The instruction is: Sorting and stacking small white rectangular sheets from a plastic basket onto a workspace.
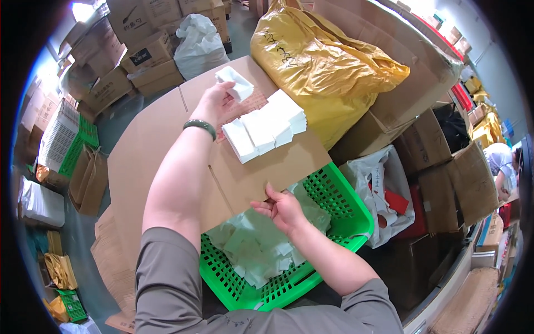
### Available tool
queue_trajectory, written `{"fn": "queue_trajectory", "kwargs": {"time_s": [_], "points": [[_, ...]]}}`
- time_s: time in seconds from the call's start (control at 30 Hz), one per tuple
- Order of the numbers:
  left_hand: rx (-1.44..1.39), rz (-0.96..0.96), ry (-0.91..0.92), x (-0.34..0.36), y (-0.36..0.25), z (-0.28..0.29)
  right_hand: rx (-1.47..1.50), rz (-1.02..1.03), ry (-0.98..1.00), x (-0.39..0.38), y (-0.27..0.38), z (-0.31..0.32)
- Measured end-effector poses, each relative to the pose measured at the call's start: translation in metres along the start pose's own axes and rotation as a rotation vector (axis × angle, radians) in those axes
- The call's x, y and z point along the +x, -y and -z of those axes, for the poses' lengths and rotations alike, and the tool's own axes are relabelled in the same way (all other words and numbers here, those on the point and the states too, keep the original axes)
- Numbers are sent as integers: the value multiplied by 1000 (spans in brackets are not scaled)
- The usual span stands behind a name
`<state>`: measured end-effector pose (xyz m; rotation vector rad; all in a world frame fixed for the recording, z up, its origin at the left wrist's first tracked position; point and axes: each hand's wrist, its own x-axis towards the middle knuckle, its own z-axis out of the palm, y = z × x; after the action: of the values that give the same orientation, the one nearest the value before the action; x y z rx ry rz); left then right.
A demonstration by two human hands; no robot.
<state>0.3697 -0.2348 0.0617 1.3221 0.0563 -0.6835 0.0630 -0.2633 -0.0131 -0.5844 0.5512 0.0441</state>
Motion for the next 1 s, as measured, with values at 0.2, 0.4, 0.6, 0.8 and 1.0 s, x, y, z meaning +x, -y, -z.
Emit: {"fn": "queue_trajectory", "kwargs": {"time_s": [0.2, 0.4, 0.6, 0.8, 1.0], "points": [[16, 4, -15, 7, 10, -44, 6, -1, 13, 3, -2, 1], [307, -24, -100, 21, 18, -59, 5, 19, 1, -2, 4, -6], [597, -81, -166, 28, 21, -71, 0, 28, -3, -9, 3, -7], [379, -99, -51, 10, 24, -85, 34, 15, 7, -7, 1, 3], [452, -393, 57, 2, -4, -21, -231, -43, 153, -2, 11, -6]]}}
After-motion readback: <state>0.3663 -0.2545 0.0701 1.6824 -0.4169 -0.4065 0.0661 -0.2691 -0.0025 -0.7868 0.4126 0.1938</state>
